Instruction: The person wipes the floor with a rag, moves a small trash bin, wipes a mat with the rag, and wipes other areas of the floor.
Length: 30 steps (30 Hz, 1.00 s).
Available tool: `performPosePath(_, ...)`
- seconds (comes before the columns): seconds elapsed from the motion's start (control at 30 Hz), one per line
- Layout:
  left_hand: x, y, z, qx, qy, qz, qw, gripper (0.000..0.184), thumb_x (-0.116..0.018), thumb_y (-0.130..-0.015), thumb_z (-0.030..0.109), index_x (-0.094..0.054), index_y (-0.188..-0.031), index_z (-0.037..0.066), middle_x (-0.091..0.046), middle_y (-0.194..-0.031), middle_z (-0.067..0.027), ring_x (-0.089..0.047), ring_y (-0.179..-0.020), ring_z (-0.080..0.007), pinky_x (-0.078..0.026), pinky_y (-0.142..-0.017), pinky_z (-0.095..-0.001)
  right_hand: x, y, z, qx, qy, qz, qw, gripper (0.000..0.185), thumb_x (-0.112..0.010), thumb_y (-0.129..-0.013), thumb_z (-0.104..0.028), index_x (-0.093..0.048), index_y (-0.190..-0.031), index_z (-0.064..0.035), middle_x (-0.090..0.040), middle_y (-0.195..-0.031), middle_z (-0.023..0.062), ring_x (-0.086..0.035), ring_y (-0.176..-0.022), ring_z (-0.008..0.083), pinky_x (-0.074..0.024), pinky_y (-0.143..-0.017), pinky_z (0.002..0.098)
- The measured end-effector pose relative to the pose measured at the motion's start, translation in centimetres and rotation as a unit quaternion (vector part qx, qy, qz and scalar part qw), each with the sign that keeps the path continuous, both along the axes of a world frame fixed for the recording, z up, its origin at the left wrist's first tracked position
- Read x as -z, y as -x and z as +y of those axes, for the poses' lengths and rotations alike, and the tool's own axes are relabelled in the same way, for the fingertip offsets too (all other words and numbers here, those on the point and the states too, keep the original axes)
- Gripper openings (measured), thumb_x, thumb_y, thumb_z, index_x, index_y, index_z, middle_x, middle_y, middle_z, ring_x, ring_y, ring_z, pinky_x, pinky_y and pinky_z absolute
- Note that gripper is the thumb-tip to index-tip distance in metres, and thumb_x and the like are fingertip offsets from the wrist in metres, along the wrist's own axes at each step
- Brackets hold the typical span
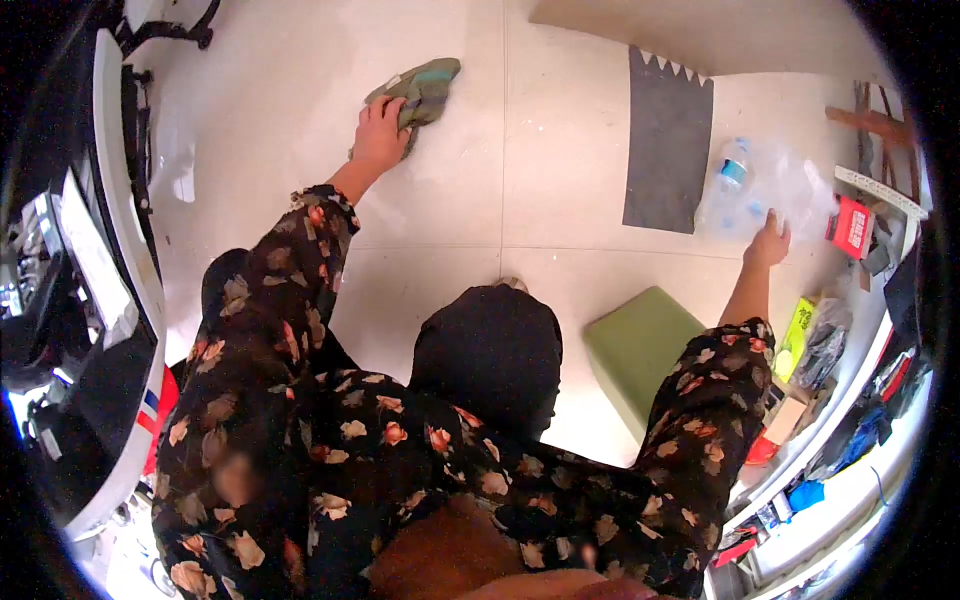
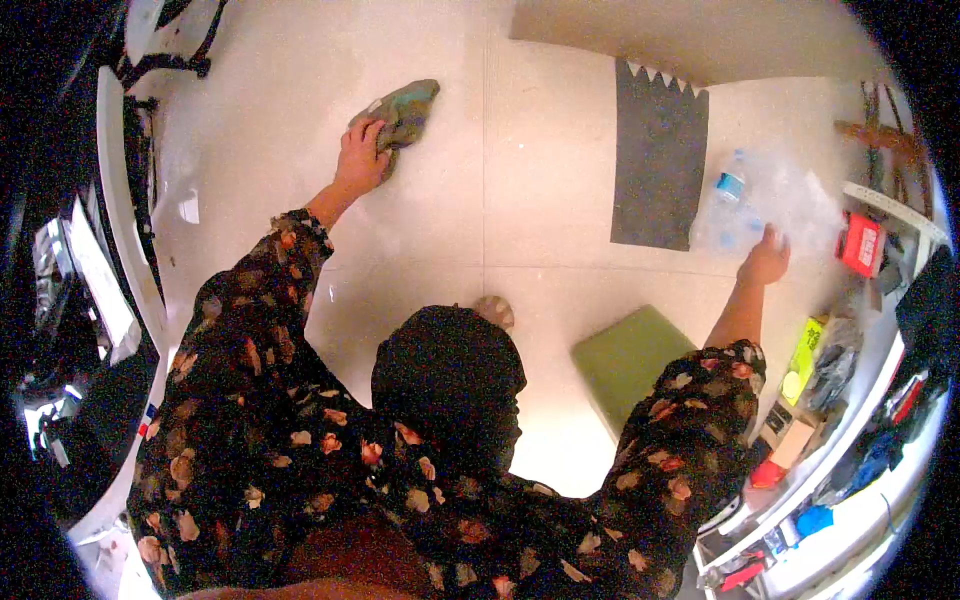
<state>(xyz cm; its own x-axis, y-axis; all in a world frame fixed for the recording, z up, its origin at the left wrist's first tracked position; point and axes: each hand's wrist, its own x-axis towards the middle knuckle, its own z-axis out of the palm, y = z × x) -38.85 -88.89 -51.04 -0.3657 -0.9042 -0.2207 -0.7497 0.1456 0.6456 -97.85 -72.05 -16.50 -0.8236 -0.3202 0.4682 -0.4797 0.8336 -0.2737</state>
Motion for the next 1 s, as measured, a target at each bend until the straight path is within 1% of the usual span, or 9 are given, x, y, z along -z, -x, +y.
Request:
performPosePath(0.07,-0.5,0.6,0.0,0.005,0.022,-0.044,0.999,0.057,-0.067,-0.078,0.019,-0.046,-0.132,0.017,-0.042,-0.135,-0.0111,-0.040,-0.124,-0.0385,-0.042,-0.100,-0.0497,1.6,-1.4,-1.2,-0.002,0.011,0.084,0.996,0.068,-0.067,-0.085,-0.030,-0.042,-0.136,0.0083,-0.056,-0.123,0.0256,-0.057,-0.107,0.0364,-0.0473,-0.093,0.0446)
performPosePath(0.17,-0.2,0.2,-0.4,-0.010,0.045,-0.054,0.997,0.059,-0.068,-0.077,0.020,-0.046,-0.132,0.019,-0.040,-0.137,-0.0094,-0.039,-0.125,-0.0386,-0.042,-0.100,-0.0504,5.3,-4.6,-2.4,0.208,0.122,0.136,0.961,0.073,-0.061,-0.087,-0.044,-0.040,-0.136,0.0059,-0.051,-0.131,0.0247,-0.054,-0.117,0.0305,-0.0392,-0.103,0.0428)
performPosePath(0.27,-1.3,0.2,0.1,-0.009,0.027,-0.067,0.997,0.065,-0.068,-0.078,0.019,-0.041,-0.137,0.014,-0.038,-0.138,-0.0157,-0.038,-0.124,-0.0410,-0.037,-0.104,-0.0493,9.6,-11.2,-2.2,0.301,0.148,-0.162,0.928,0.063,-0.053,-0.092,-0.041,-0.042,-0.137,0.0017,-0.049,-0.134,0.0218,-0.053,-0.118,0.0326,-0.0433,-0.098,0.0448)
performPosePath(0.37,-2.2,0.8,0.3,-0.011,0.028,-0.082,0.996,0.064,-0.069,-0.079,0.020,-0.042,-0.137,0.014,-0.039,-0.137,-0.0158,-0.038,-0.124,-0.0407,-0.037,-0.104,-0.0489,14.4,-11.0,1.2,0.255,0.244,-0.414,0.839,0.056,-0.053,-0.093,-0.035,-0.044,-0.135,0.0016,-0.051,-0.133,0.0196,-0.054,-0.118,0.0327,-0.0441,-0.098,0.0457)
performPosePath(0.6,-1.6,0.4,0.0,-0.006,0.026,-0.068,0.997,0.062,-0.068,-0.080,0.021,-0.042,-0.136,0.018,-0.039,-0.138,-0.0125,-0.036,-0.128,-0.0395,-0.038,-0.102,-0.0522,20.6,-6.7,4.5,0.192,0.309,-0.477,0.800,0.042,-0.052,-0.094,-0.020,-0.049,-0.130,0.0013,-0.055,-0.131,0.0146,-0.055,-0.117,0.0331,-0.0459,-0.097,0.0477)
performPosePath(0.73,-1.4,-0.3,0.2,-0.025,-0.001,-0.066,0.997,0.060,-0.068,-0.080,0.022,-0.043,-0.135,0.022,-0.037,-0.140,-0.0074,-0.033,-0.131,-0.0368,-0.034,-0.103,-0.0539,15.3,-10.0,2.7,0.158,0.457,-0.575,0.660,0.037,-0.052,-0.095,-0.016,-0.051,-0.126,0.0040,-0.057,-0.127,0.0144,-0.058,-0.110,0.0321,-0.0487,-0.094,0.0460)
performPosePath(0.83,-1.3,-0.8,0.4,-0.026,0.001,-0.063,0.998,0.059,-0.068,-0.080,0.021,-0.044,-0.134,0.022,-0.036,-0.141,-0.0076,-0.033,-0.131,-0.0367,-0.035,-0.102,-0.0538,13.3,-12.8,4.3,0.121,0.450,-0.528,0.710,0.027,-0.053,-0.096,-0.014,-0.055,-0.121,-0.0036,-0.061,-0.121,0.0092,-0.059,-0.107,0.0268,-0.0505,-0.088,0.0449)
performPosePath(0.93,-1.2,-0.7,0.2,-0.027,0.020,-0.036,0.999,0.056,-0.069,-0.079,0.020,-0.048,-0.131,0.018,-0.042,-0.136,-0.0095,-0.037,-0.128,-0.0358,-0.036,-0.102,-0.0516,6.8,-20.3,0.6,0.053,0.363,-0.359,0.858,0.023,-0.055,-0.095,-0.009,-0.057,-0.117,-0.0016,-0.062,-0.114,0.0094,-0.061,-0.099,0.0232,-0.0526,-0.083,0.0379)
performPosePath(1.0,0.3,-0.8,-0.8,-0.035,0.038,0.019,0.998,0.052,-0.068,-0.079,0.018,-0.050,-0.127,0.013,-0.048,-0.128,-0.0118,-0.043,-0.122,-0.0347,-0.038,-0.100,-0.0485,4.0,-23.2,0.4,-0.068,0.367,-0.327,0.868,0.022,-0.059,-0.094,-0.012,-0.057,-0.112,0.0011,-0.063,-0.108,0.0120,-0.062,-0.090,0.0214,-0.0516,-0.080,0.0369)
